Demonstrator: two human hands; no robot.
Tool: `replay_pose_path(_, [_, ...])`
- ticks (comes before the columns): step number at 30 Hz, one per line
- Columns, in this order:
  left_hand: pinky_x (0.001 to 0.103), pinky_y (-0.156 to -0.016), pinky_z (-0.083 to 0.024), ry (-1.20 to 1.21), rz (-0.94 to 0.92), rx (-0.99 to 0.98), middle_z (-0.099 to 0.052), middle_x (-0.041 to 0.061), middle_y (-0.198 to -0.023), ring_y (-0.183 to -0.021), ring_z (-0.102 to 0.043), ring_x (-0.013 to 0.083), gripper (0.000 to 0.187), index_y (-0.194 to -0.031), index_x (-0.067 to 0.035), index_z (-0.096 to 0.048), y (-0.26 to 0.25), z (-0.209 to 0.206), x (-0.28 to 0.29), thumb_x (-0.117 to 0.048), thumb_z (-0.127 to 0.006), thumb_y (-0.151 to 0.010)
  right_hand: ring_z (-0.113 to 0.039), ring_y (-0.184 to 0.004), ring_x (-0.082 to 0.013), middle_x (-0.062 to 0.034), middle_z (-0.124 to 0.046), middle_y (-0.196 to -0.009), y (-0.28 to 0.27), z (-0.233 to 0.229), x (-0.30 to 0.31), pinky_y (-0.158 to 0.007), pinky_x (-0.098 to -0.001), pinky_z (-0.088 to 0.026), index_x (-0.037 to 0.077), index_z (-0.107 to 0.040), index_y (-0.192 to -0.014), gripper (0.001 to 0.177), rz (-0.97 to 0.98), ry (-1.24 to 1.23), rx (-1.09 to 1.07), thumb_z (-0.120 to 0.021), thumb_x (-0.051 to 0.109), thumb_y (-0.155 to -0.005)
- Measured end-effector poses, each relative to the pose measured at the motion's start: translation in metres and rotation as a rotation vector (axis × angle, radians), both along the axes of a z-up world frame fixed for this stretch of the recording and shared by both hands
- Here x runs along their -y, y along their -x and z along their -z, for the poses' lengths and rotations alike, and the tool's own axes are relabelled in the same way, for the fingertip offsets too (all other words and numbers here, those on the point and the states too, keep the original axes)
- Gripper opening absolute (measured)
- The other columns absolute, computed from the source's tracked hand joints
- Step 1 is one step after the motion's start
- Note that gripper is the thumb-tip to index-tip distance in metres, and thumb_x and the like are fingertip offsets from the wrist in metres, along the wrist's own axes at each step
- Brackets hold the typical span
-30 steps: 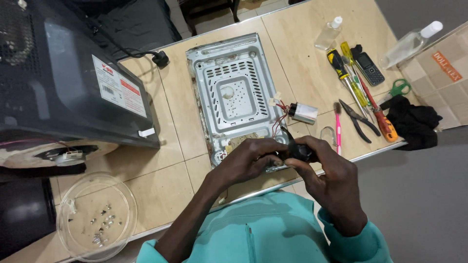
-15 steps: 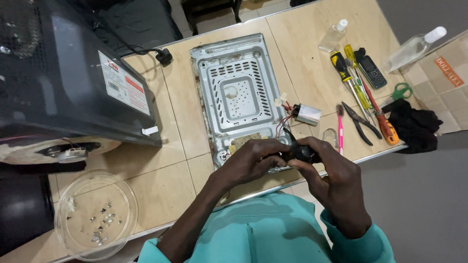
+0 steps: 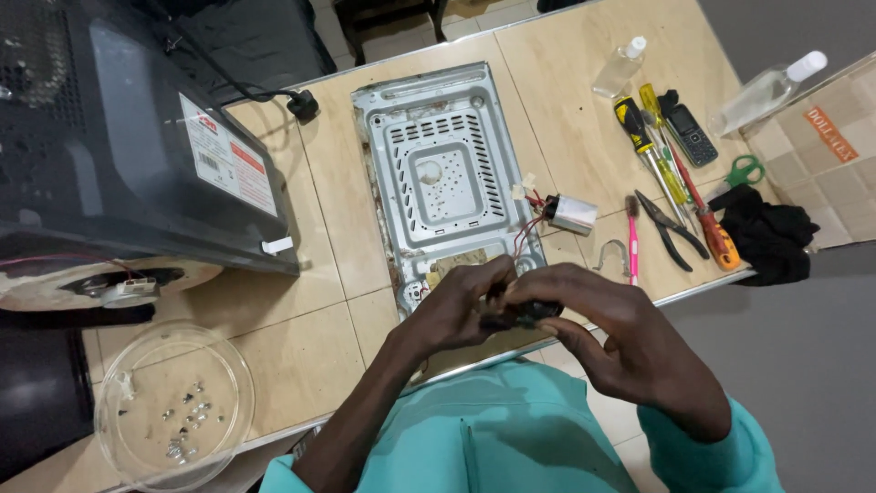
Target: Disassembling a microwave oven to access and remove internal components like the transformer using a screwdriver.
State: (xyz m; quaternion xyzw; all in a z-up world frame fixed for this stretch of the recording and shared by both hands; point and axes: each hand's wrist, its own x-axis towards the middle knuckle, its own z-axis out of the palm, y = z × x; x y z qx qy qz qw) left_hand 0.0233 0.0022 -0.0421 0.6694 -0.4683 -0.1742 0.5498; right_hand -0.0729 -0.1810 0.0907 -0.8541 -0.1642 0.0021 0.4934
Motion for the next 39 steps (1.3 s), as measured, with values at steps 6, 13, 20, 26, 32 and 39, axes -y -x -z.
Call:
replay_pose_path(6, [0.033,-0.063,-0.043,0.02,-0.047,-0.198,-0.063,0.005,-0.084,-0.077,-0.06,0.0188,0.028,-0.094,-0.014,-0.051,0.005,-0.003,0.002,0.001,-0.072,-0.083,-0.062,-0.115,-0.0258,-0.01,-0.056,-0.115,-0.006,0.003,0.001,-0.096,-0.0386,-0.052,0.018,-0.077,-0.117,0.034,0.049,0.101,0.025,-0.077,0.033,-0.087])
replay_pose_path(13, [0.03,-0.063,-0.044,-0.001,-0.081,-0.19,-0.059,0.004,-0.083,-0.072,-0.054,0.0148,0.039,-0.097,-0.012,-0.05,0.006,-0.003,-0.002,-0.017,-0.086,-0.084,-0.073,-0.093,-0.0215,-0.0047,-0.078,-0.101,-0.004,0.001,-0.011,-0.082,-0.0342,-0.06,0.009,-0.075,-0.106,0.023,0.239,0.137,0.218,-0.081,0.017,-0.085])
replay_pose_path(20, [0.039,-0.078,-0.055,0.041,0.091,-0.119,-0.07,0.014,-0.104,-0.092,-0.068,0.0286,0.017,-0.114,-0.005,-0.063,-0.001,0.002,-0.009,-0.005,-0.05,-0.102,-0.077,-0.11,-0.03,-0.0097,-0.076,-0.124,-0.015,-0.003,0.01,-0.088,-0.0396,-0.063,0.014,-0.072,-0.116,0.021,-0.121,0.149,0.098,-0.06,0.013,-0.099])
replay_pose_path(26, [0.04,-0.069,-0.051,0.002,0.03,0.044,-0.069,0.017,-0.102,-0.085,-0.067,0.0318,0.024,-0.121,-0.003,-0.059,-0.001,0.016,-0.007,-0.009,-0.045,-0.102,-0.065,-0.114,-0.0292,-0.0115,-0.063,-0.122,-0.016,-0.012,0.0,-0.092,-0.0406,-0.053,0.013,-0.071,-0.122,0.04,-0.077,0.158,0.044,-0.055,0.04,-0.096])
replay_pose_path(32, [0.036,-0.067,-0.046,0.024,0.021,-0.011,-0.065,0.012,-0.096,-0.082,-0.062,0.0262,0.015,-0.113,-0.007,-0.059,0.001,0.007,-0.006,-0.013,-0.049,-0.104,-0.071,-0.091,-0.025,-0.0085,-0.072,-0.098,-0.008,0.001,-0.012,-0.076,-0.038,-0.058,0.011,-0.076,-0.107,0.031,0.17,0.222,0.187,-0.081,0.028,-0.082])
replay_pose_path(39, [0.038,-0.08,-0.054,-0.02,0.071,-0.11,-0.074,0.011,-0.112,-0.098,-0.07,0.0276,0.029,-0.127,-0.008,-0.065,0.0,-0.006,-0.008,-0.007,-0.054,-0.1,-0.077,-0.113,-0.0296,-0.0096,-0.079,-0.12,-0.017,-0.006,0.011,-0.088,-0.0407,-0.065,0.012,-0.076,-0.114,0.022,-0.199,0.091,0.03,-0.065,0.011,-0.094])
